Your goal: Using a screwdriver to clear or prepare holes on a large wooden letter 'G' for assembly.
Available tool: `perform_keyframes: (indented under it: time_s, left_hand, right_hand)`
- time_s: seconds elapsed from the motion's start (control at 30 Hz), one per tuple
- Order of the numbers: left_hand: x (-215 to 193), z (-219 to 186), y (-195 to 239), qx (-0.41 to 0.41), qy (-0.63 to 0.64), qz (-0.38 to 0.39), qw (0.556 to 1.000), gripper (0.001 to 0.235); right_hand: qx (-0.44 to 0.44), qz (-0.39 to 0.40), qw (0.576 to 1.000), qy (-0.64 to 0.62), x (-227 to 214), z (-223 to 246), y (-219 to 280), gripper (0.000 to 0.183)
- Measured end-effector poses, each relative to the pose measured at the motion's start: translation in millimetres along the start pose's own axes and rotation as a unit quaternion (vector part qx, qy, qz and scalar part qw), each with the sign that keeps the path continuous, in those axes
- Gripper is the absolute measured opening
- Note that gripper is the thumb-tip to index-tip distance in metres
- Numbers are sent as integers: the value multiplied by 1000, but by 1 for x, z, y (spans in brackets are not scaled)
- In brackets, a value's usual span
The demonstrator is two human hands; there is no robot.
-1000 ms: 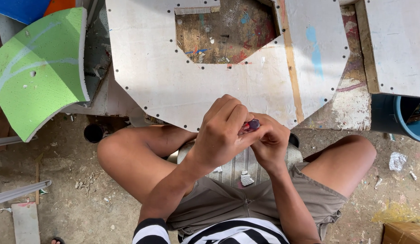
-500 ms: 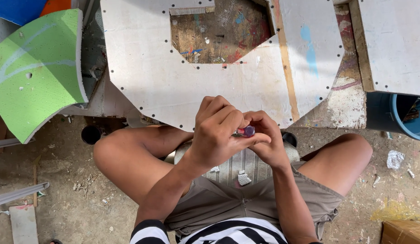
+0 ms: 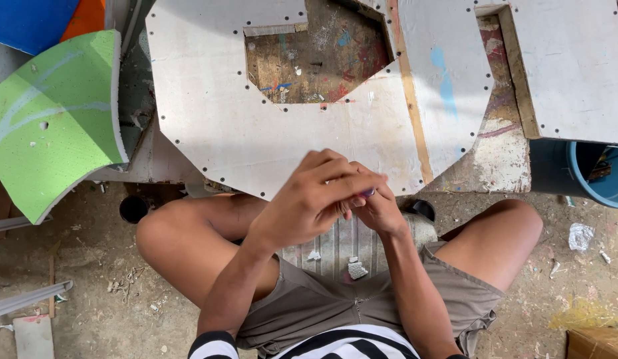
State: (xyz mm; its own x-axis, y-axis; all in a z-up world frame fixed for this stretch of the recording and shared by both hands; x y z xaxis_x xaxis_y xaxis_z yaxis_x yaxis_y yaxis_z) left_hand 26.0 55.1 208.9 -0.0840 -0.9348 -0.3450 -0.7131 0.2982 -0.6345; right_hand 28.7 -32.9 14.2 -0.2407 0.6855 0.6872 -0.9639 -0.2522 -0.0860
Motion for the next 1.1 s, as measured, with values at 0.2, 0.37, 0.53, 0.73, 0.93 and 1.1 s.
perform_keyframes:
  time_s: [0.2,0.37,0.53,0.73,0.93,1.1]
  left_hand:
    - [4,-6,1,27,-73,-9,997,15]
    - [-7,-3,5,37,-108,-108,988,22]
    - [-5,10,20,-3,-59,-179,982,29]
    - [-21,1,17,20,-143,-252,957,38]
    - [-22,17,5,-79,26,-68,994,36]
    - [-18,4,0,-34,21,-72,997,17]
  right_hand:
    - [-40,-63,994,85,-11,17,2,38]
    - [-70,-73,994,51,13,39,0,56]
    - [-54,-48,997,18,22,42,0,53]
    - [-121,-94,977,145,12,40,-3,36]
    - [-80,-94,979,164,0,13,-1,30]
    - [-6,-22,997,67,-28,-29,11,41]
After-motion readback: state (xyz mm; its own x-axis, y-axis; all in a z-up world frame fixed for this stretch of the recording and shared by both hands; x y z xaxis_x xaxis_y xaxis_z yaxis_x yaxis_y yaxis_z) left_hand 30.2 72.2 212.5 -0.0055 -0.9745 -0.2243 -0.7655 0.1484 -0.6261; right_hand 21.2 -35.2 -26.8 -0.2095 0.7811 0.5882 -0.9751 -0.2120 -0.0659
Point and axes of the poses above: each hand's wrist, its own y-axis away from the middle knuckle, its own x-axis out of the palm, z = x × y, the point moved 10 cm from there along -y, towards the middle knuckle, and after that the axes turned 12 degrees about -z, right-handed, at the moved point
